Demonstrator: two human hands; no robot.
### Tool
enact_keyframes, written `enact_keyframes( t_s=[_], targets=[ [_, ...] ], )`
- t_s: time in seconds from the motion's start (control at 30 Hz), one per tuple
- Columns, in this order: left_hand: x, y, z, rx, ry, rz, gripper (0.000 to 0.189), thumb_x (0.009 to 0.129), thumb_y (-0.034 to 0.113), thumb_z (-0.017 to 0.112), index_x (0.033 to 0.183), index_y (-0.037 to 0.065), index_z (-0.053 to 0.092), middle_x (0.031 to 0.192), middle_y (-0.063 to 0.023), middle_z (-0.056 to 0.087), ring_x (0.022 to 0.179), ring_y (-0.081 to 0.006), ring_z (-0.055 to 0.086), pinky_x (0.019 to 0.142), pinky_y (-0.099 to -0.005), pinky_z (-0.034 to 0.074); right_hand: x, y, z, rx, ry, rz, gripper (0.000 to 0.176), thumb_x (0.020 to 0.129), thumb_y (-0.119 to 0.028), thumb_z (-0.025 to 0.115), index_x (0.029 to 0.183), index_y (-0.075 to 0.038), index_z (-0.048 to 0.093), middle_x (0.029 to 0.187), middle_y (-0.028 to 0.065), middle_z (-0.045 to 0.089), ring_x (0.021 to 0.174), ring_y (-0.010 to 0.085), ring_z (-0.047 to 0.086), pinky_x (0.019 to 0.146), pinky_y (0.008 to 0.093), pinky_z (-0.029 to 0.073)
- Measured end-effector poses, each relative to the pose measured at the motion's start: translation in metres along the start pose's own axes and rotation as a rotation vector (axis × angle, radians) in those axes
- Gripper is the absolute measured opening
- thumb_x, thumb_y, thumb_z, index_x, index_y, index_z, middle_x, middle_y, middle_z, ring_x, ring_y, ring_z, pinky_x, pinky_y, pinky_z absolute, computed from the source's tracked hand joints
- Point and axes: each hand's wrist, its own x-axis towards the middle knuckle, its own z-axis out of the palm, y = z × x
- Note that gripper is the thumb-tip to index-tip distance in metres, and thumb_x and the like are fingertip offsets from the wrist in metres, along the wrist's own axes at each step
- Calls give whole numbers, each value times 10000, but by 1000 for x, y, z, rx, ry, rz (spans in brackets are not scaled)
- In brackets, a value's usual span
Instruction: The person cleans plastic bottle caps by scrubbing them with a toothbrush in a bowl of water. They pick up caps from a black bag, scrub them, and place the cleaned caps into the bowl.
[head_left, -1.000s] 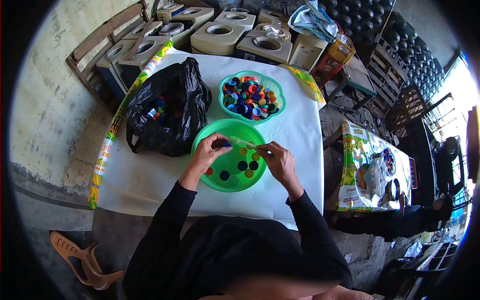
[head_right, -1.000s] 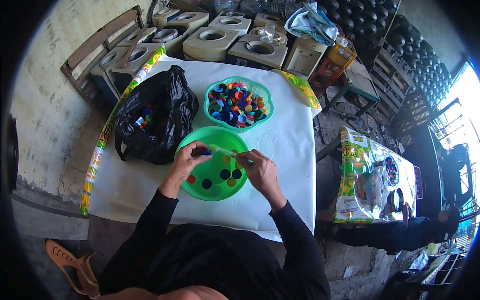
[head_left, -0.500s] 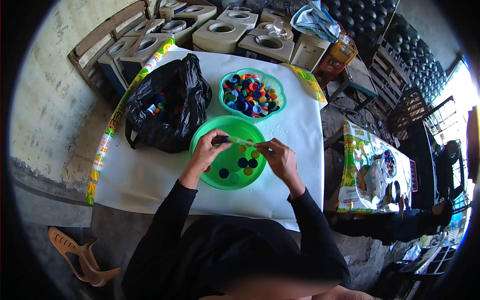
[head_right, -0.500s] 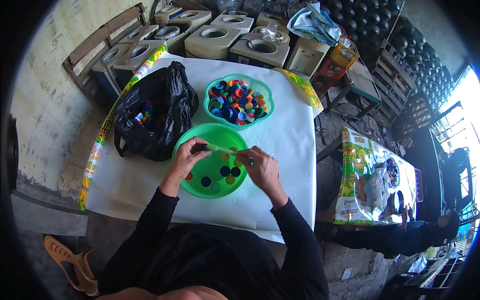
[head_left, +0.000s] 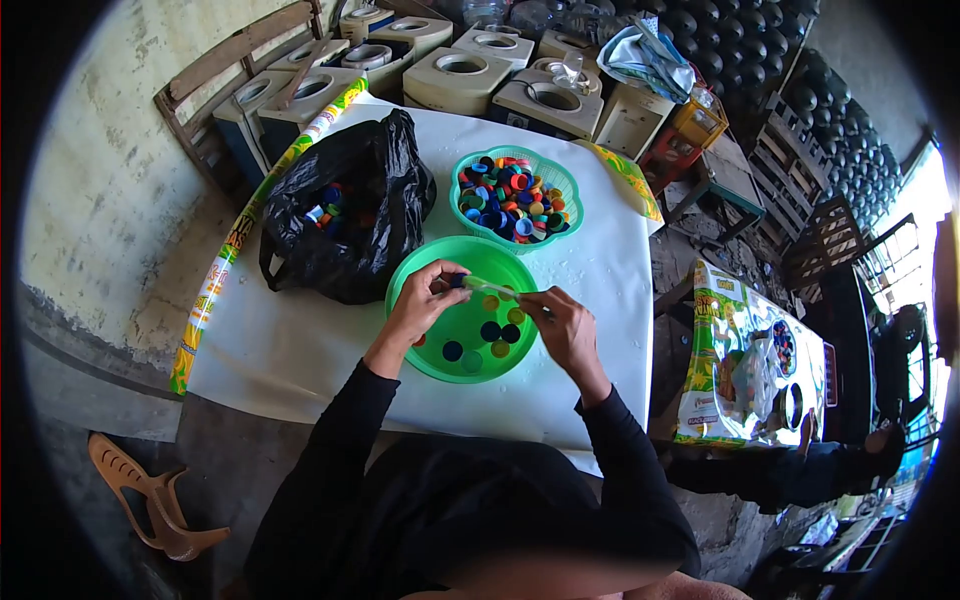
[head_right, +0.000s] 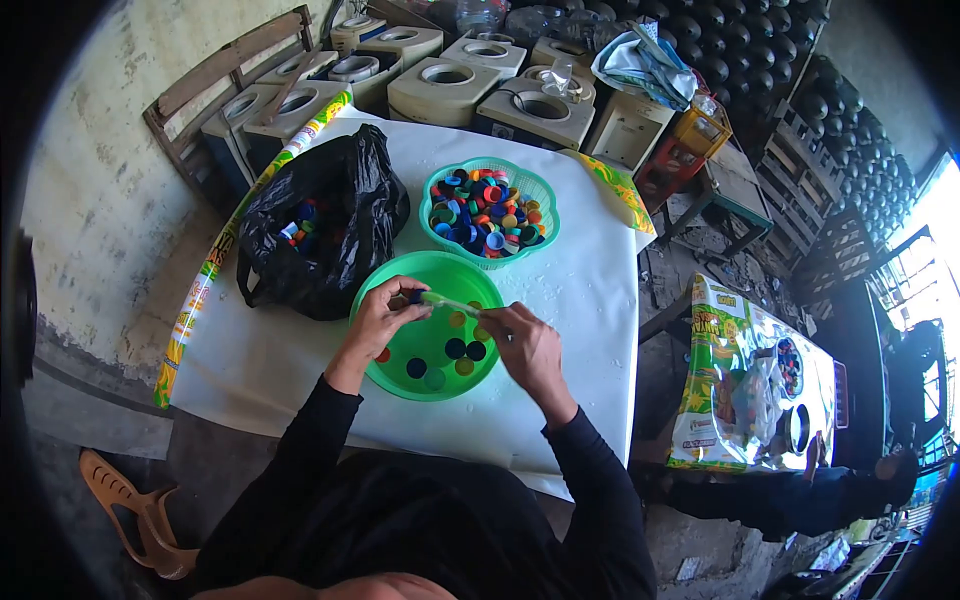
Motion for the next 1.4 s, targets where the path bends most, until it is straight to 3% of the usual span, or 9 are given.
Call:
enact_keyframes(
  t_s=[0.07,0.2,0.33,0.47,0.53,0.7,0.83,1.27,1.4],
  targets=[
    [-5,4,3,-21,14,-19,312,869,-25,713,1171,12,641,979,-44,646,862,-109,667,755,-233,541,3,12,3,-52,56,112,119,882,-231,720,974,-173,767,824,9,663,676,237,670,590,348,509],
    [-3,2,-2,1,-33,-56,373,874,-62,677,1239,-16,616,1087,-79,653,934,-147,682,855,-264,570,1,-3,-4,-8,-2,-68,119,886,-228,716,968,-158,766,819,20,670,675,242,674,576,354,506],
    [-4,2,2,152,-21,-59,365,862,-67,689,1219,-18,629,1091,-80,663,947,-152,684,863,-265,564,9,23,6,-68,69,63,110,882,-237,717,962,-186,773,814,13,663,695,240,674,582,352,510],
    [-7,-1,3,132,28,-44,362,839,-35,739,1189,-18,648,1061,-76,678,934,-138,681,830,-259,552,5,-1,1,-79,-83,-77,116,894,-235,701,975,-200,776,823,19,665,706,237,675,604,353,525],
    [-9,0,1,162,18,-3,362,829,-7,765,1174,-14,656,1041,-75,688,922,-127,681,793,-260,548,9,16,13,27,21,4,112,889,-247,709,967,-199,772,805,19,647,692,239,665,593,362,515],
    [-9,3,1,51,26,18,338,857,-61,712,1184,-10,643,1093,-79,655,988,-166,685,880,-261,552,9,-1,1,-38,-50,-83,118,897,-243,707,971,-168,761,823,20,664,678,245,673,595,365,516],
    [-10,5,0,-13,9,-100,328,855,-67,711,1168,-7,633,1088,-78,649,985,-160,680,886,-266,546,14,18,3,-25,48,96,119,904,-246,702,970,-165,758,839,24,670,682,244,678,599,362,520],
    [-17,-5,0,-168,50,-41,239,885,-44,691,1112,-9,629,1008,-63,675,956,-133,661,882,-260,530,-5,10,5,62,1,18,142,897,-261,706,976,-158,763,847,27,673,670,253,670,595,357,516],
    [-17,0,2,-117,58,-25,226,887,-34,694,1103,-2,634,1016,-59,676,951,-117,653,878,-256,529,-10,9,6,48,88,131,137,891,-261,711,980,-169,760,850,25,670,680,267,670,604,378,520]
  ],
)
